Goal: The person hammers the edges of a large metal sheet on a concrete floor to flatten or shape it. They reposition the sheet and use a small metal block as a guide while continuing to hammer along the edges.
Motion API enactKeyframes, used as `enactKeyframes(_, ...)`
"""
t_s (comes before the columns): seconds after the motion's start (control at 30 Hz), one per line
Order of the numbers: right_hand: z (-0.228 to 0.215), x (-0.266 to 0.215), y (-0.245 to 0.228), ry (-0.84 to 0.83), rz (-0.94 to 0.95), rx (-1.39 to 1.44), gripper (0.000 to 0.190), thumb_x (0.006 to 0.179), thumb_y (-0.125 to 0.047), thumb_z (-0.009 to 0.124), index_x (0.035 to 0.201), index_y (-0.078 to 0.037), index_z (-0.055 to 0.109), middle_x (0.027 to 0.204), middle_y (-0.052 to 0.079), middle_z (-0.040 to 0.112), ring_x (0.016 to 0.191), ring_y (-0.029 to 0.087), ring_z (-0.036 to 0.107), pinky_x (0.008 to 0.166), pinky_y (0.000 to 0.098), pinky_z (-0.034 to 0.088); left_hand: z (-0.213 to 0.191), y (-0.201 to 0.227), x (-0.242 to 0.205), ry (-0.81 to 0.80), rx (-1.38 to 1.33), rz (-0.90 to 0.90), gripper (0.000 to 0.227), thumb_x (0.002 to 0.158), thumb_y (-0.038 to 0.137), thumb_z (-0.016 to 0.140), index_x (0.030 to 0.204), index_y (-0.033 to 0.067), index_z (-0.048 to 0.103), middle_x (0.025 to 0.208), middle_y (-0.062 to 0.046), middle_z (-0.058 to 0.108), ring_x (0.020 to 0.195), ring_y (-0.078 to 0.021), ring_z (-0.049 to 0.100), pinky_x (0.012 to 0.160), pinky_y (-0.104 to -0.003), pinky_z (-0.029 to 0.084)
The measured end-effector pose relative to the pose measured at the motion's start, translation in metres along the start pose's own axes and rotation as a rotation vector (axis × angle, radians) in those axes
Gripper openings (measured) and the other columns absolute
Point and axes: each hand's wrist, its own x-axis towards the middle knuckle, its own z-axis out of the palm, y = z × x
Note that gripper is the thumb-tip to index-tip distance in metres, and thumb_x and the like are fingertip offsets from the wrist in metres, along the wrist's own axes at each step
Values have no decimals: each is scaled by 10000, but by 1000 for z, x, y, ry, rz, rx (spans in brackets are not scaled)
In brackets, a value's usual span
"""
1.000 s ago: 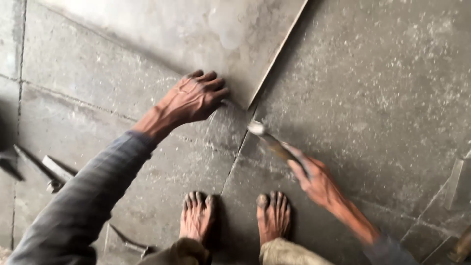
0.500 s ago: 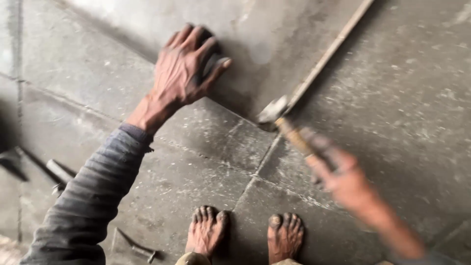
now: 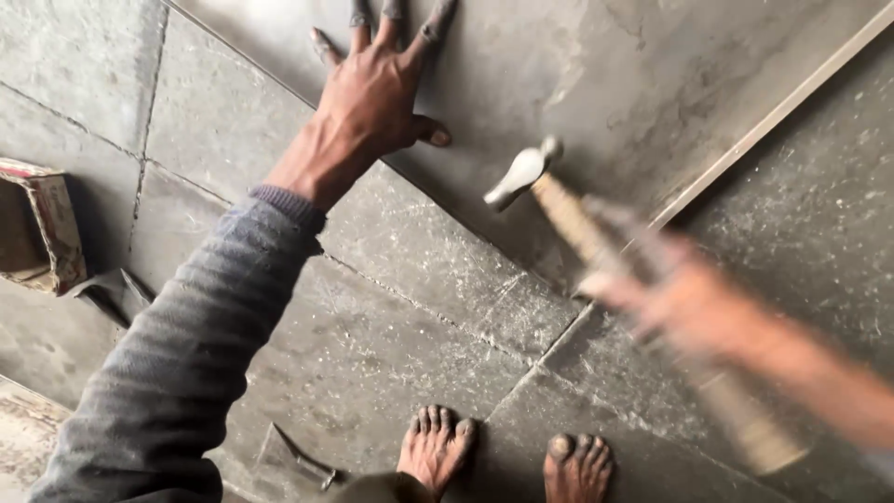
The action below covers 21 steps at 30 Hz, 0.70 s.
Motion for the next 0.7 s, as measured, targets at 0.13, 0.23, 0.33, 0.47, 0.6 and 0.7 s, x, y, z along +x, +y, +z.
enactKeyframes(0.13, -14, 14, 40, -16, -41, 39, 857, 926, -110, 673, 1651, -376, 302, 1242, 321, 566, 582, 293, 564, 414, 416, 520, 1, -3, -3, 39, -29, 16, 1354, 612, 625, 936, 1652, 377, 104, 1710, -192, 48, 1513, -531, 17, 1023, -922, 99)
enactKeyframes(0.23, -16, 2, 48, 55, -152, 114, 882, 941, -109, 677, 1691, -329, 269, 1183, 319, 522, 576, 258, 580, 401, 394, 517, 5, -3, -3, 34, -39, 23, 1361, 600, 629, 941, 1647, 374, 109, 1704, -198, 40, 1500, -549, -13, 1012, -920, 103)
enactKeyframes(0.33, 7, -29, 32, -48, 166, -74, 847, 868, -142, 733, 1573, -389, 333, 1351, 120, 540, 653, 256, 652, 416, 386, 585, -5, -3, -7, 3, -19, 13, 1371, 586, 610, 947, 1654, 386, 116, 1708, -189, 56, 1514, -542, -3, 1036, -915, 113)
enactKeyframes(0.47, 1, -38, 67, -54, 190, -81, 835, 845, -149, 733, 1543, -392, 344, 1401, 78, 545, 712, 245, 675, 421, 370, 602, -4, -3, -9, -28, -17, -8, 1384, 569, 586, 952, 1655, 389, 117, 1706, -195, 66, 1517, -547, 13, 1039, -913, 127)
enactKeyframes(0.6, 10, -53, 132, 34, -67, 73, 856, 851, -117, 691, 1584, -337, 309, 1438, 157, 495, 844, 210, 672, 426, 334, 600, 1, -6, -4, -56, 18, 10, 1364, 600, 620, 933, 1660, 347, 118, 1685, -241, 71, 1488, -573, 46, 991, -925, 140)
enactKeyframes(0.7, 9, -61, 139, -48, -21, -56, 894, 851, -103, 722, 1595, -363, 301, 1487, 162, 460, 805, 233, 670, 427, 356, 620, 4, -11, -2, -59, 26, 26, 1355, 592, 622, 931, 1658, 303, 159, 1683, -234, 114, 1493, -554, 95, 988, -931, 148)
